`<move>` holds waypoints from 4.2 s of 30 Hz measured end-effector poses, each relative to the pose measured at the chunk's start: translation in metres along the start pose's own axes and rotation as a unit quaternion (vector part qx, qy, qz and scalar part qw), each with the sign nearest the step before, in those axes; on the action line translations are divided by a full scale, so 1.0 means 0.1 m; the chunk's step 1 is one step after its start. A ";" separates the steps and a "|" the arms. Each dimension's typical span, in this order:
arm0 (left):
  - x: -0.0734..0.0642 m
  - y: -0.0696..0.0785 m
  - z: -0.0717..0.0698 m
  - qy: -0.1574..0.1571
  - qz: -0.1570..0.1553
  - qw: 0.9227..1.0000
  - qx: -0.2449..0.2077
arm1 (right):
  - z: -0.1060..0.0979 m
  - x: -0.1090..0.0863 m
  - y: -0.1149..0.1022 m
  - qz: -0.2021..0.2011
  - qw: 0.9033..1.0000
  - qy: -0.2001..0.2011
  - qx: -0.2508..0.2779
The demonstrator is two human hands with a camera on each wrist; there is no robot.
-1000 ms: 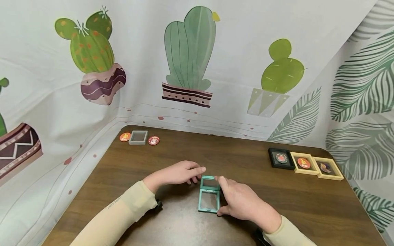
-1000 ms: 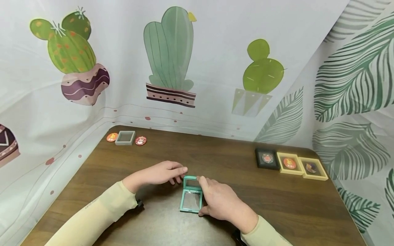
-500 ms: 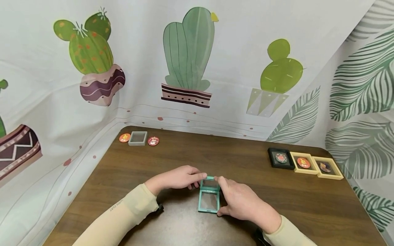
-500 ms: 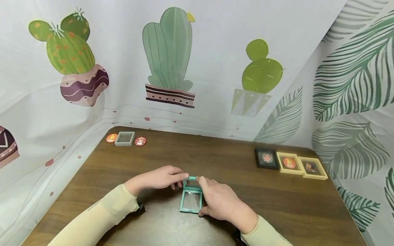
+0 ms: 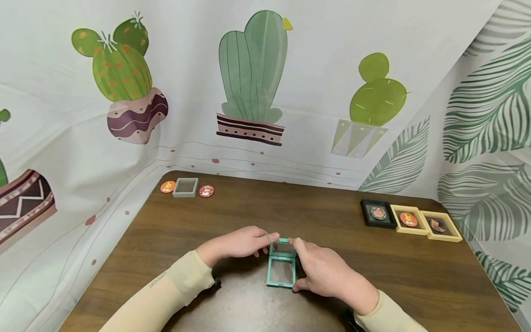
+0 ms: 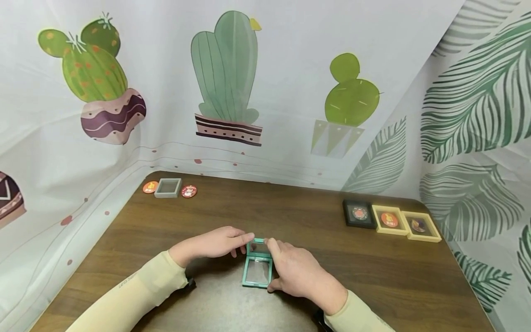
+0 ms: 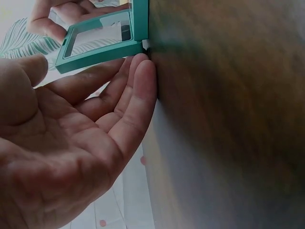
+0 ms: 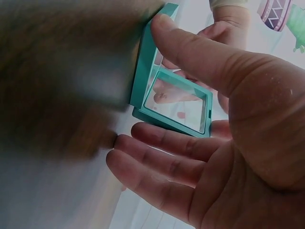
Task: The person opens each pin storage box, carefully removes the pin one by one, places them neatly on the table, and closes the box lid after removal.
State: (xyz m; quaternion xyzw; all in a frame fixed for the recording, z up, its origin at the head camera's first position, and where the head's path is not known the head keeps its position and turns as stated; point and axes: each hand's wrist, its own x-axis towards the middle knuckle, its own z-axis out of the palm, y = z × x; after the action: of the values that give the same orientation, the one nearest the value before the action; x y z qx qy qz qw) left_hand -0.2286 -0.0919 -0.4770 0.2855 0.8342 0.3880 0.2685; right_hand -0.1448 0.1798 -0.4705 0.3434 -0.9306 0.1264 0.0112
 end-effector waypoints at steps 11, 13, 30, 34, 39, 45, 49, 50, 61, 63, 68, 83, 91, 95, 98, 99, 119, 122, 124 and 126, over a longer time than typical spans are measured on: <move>0.00 0.01 0.01 0.001 0.005 1.000 0.002 | 0.00 0.01 0.00 0.001 1.000 -0.001 0.002; 0.00 0.02 0.01 0.001 0.004 1.000 0.005 | -0.01 0.01 0.00 0.000 1.000 -0.002 0.004; -0.01 0.01 0.01 -0.009 0.024 0.999 0.037 | 0.00 0.00 0.02 0.011 1.000 -0.014 0.004; -0.03 0.01 0.00 -0.014 0.056 0.996 0.063 | 0.00 -0.01 0.02 0.007 1.000 -0.018 -0.001; -0.07 0.04 0.01 -0.021 0.085 0.992 0.095 | -0.02 -0.01 0.03 0.002 1.000 -0.027 -0.006; -0.10 0.07 0.05 -0.024 0.115 0.985 0.125 | -0.03 0.00 0.03 0.002 0.999 -0.039 -0.006; -0.12 0.08 0.08 -0.022 0.136 0.977 0.166 | -0.03 0.00 0.03 0.001 0.999 -0.049 -0.010; -0.12 0.09 0.09 -0.020 0.139 0.975 0.173 | -0.03 0.00 0.03 -0.002 0.999 -0.050 -0.013; -0.14 0.13 0.19 0.003 0.138 0.959 0.250 | -0.03 0.00 0.04 -0.043 0.998 -0.037 -0.040; -0.14 0.14 0.21 0.006 0.136 0.954 0.267 | -0.04 -0.01 0.04 -0.045 0.997 -0.039 -0.038; -0.15 0.16 0.26 0.011 0.130 0.943 0.305 | -0.06 -0.02 0.05 -0.048 0.997 -0.047 -0.029; -0.21 0.26 0.39 0.040 0.133 0.908 0.395 | -0.01 0.01 0.05 -0.055 0.998 -0.034 -0.026; -0.22 0.28 0.42 0.046 0.126 0.901 0.412 | 0.02 0.04 0.03 -0.048 0.998 -0.033 -0.035; -0.22 0.28 0.44 0.054 0.129 0.896 0.421 | 0.03 0.04 0.03 -0.051 0.998 -0.027 -0.039; -0.22 0.28 0.45 0.059 0.128 0.895 0.423 | 0.03 0.04 0.04 -0.054 0.998 -0.023 -0.037; -0.22 0.28 0.45 0.060 0.126 0.895 0.424 | 0.03 0.04 0.04 -0.055 0.998 -0.023 -0.034; -0.23 0.30 0.48 0.067 0.116 0.893 0.429 | -0.21 0.02 0.56 -0.023 0.999 0.027 -0.020; -0.23 0.29 0.48 0.067 0.117 0.894 0.427 | -0.29 -0.01 0.80 0.016 0.998 0.053 -0.034; -0.22 0.29 0.48 0.066 0.118 0.895 0.425 | -0.33 -0.05 0.96 0.046 0.996 0.064 -0.034; -0.22 0.29 0.48 0.064 0.119 0.895 0.424 | -0.38 -0.10 1.13 0.074 0.994 0.074 -0.030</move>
State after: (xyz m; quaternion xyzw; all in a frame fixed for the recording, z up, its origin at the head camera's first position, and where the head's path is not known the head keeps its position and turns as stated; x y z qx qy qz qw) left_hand -0.1730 -0.0676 -0.4753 0.4439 0.8948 0.0438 0.0196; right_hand -0.2126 0.2780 -0.4605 0.2624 -0.9536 0.1239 0.0806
